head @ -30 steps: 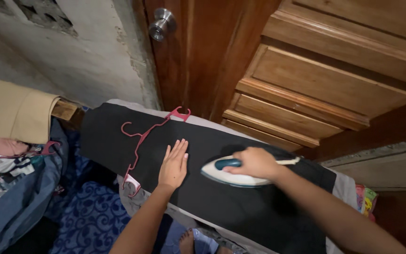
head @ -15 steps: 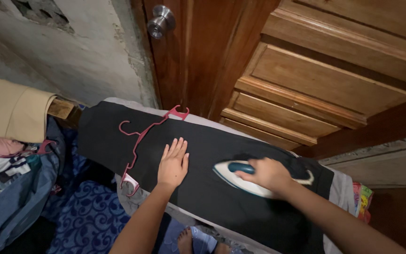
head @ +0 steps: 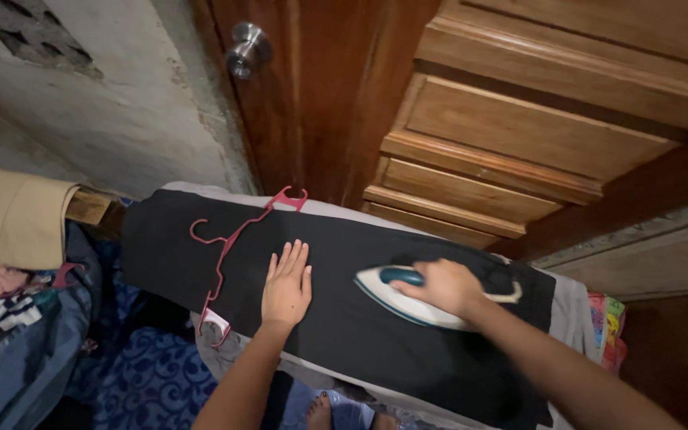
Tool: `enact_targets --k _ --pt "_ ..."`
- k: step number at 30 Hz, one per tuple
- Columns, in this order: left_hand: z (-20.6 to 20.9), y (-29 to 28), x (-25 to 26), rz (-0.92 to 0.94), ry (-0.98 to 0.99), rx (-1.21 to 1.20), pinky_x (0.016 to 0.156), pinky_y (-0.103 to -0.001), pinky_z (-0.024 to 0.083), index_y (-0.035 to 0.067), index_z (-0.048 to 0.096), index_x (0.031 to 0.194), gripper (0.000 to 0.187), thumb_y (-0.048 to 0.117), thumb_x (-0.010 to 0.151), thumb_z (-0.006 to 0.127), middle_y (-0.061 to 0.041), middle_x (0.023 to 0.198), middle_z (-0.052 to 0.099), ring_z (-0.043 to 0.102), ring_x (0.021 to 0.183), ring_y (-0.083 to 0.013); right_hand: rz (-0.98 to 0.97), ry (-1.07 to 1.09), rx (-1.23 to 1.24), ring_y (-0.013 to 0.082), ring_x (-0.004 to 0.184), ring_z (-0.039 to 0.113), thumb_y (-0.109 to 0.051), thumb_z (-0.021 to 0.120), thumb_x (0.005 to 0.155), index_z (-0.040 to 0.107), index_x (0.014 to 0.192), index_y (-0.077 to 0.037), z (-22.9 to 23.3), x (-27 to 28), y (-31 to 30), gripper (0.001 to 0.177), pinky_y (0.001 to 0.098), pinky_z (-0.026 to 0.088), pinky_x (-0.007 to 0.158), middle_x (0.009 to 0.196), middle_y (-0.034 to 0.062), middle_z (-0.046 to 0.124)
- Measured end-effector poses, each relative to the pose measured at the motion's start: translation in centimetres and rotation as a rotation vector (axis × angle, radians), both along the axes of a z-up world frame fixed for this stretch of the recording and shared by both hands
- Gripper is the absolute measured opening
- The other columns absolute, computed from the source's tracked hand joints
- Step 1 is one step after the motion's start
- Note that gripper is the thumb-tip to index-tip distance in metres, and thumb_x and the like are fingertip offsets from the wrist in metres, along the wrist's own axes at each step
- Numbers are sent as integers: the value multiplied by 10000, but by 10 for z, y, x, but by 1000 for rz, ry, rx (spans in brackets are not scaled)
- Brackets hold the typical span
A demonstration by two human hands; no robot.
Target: The person irons a black garment on an ironing board. They first pick up a hanger from a pile of clothes, place the garment on the board, and then use an iron to smooth the fabric. The person moves the iron back and forth across the garment to remove wrinkles.
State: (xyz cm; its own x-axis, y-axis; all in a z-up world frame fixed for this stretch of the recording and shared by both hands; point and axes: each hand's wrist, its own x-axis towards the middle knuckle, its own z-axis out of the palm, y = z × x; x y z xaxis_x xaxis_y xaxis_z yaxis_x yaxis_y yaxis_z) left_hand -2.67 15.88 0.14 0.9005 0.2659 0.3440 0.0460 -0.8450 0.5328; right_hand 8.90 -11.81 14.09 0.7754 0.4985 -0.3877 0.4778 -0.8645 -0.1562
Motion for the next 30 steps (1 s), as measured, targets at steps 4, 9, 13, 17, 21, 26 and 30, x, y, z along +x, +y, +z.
enact_targets --k 4,9,13,17,21,26,30 --pt "0 -1 1 10 -23 12 1203 -484 276 12 493 1498 534 189 994 499 -173 1535 489 416 1448 -336 14 -109 110 346 738 750 -768 559 830 791 973 -133 -6 -1 39 691 462 604 708 749 163 746" --pt "-6 -2 2 28 -9 118 1209 -495 290 19 512 1468 498 210 1009 486 -187 1542 488 424 1453 -355 -15 -204 163 376 749 741 -768 590 802 787 1010 -127 -14 4 49 702 486 597 708 752 185 745" --pt "-8 -2 2 18 -6 141 1206 -497 291 6 512 1466 513 221 1001 480 -193 1536 492 429 1447 -358 -121 -221 60 356 753 753 -790 523 832 769 1010 -115 -19 25 24 741 495 608 687 766 180 745" --pt "-10 -2 2 19 -1 164 1209 -504 282 -2 498 1473 541 253 996 491 -206 1547 471 411 1459 -360 -196 -287 -37 348 781 761 -812 462 880 768 999 -81 -18 56 -22 801 486 617 709 802 186 754" --pt "-6 -9 13 54 74 180 1187 -546 254 -22 449 1475 636 354 967 520 -241 1562 393 339 1468 -384 -199 -445 -98 379 832 741 -814 462 893 780 949 -68 -1 77 -64 813 503 606 727 862 205 748" --pt "-1 -23 56 -130 158 298 1205 -571 215 53 385 1536 635 416 1021 468 -163 1619 347 294 1506 -337 -354 -336 -57 372 807 758 -763 502 884 769 954 -57 42 82 -90 759 490 604 769 830 210 764" --pt "-3 -33 86 -243 168 302 1195 -558 186 123 356 1553 650 465 1009 448 -107 1627 324 263 1501 -331 -423 -179 82 350 761 783 -751 532 848 782 923 -45 54 71 -93 752 438 601 802 764 194 790"
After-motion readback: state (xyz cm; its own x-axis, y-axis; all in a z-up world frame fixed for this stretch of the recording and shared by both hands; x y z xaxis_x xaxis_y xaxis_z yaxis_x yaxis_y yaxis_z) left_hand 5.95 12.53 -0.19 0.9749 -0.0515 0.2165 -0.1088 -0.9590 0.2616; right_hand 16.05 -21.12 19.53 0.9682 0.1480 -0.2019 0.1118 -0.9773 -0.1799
